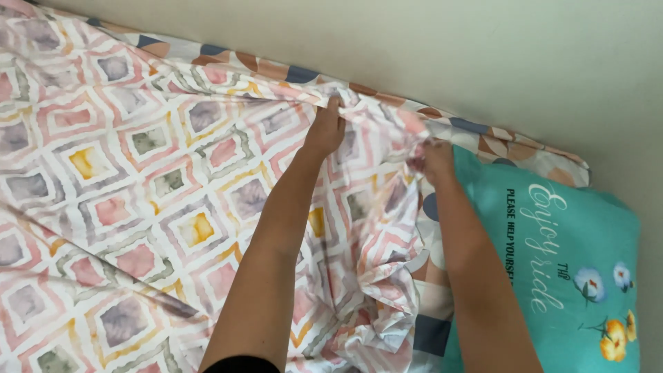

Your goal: Spreading a bedsheet onto a bed.

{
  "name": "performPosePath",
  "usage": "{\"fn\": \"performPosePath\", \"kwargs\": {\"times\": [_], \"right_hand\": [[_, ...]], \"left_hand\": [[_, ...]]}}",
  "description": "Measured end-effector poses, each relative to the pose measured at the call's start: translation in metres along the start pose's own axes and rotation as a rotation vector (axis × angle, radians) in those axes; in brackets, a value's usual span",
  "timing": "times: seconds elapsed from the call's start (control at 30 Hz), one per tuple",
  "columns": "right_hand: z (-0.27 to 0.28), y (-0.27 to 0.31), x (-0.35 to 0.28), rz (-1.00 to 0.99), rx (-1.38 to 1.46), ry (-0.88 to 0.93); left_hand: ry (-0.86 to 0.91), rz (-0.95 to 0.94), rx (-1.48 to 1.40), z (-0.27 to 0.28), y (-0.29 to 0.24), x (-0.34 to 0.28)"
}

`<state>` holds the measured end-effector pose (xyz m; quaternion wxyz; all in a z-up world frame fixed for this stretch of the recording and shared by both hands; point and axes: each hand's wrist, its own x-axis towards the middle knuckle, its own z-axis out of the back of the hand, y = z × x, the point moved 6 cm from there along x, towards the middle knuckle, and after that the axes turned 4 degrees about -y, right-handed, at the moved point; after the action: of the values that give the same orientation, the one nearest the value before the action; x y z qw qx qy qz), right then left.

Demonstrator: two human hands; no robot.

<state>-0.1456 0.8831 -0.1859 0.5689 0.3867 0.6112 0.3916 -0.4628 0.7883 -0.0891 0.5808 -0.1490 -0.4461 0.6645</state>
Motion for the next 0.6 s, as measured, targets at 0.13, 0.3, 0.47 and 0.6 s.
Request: {"fn": "performPosePath", "kwargs": {"times": [0.13,0.3,0.47,0.6], "right_hand": [[-0.020,0.062,0.000,0.076,0.231,-0.086],[-0.012,0.069,0.017,0.183,0.281,-0.281],[-0.002,0.048,0.047,0.212,0.342,-0.323],[0.004,0.044,0.067,0.242,0.374,-0.305]], "left_hand": [[-0.004,-0.088,-0.002,0.012,-0.046,-0.002],[0.025,-0.036,0.056,-0.026,-0.025,-0.033],[0.047,0.111,0.272,-0.059,0.027,-0.071],[0.177,0.236,0.428,-0.071,0.059,-0.076]]}}
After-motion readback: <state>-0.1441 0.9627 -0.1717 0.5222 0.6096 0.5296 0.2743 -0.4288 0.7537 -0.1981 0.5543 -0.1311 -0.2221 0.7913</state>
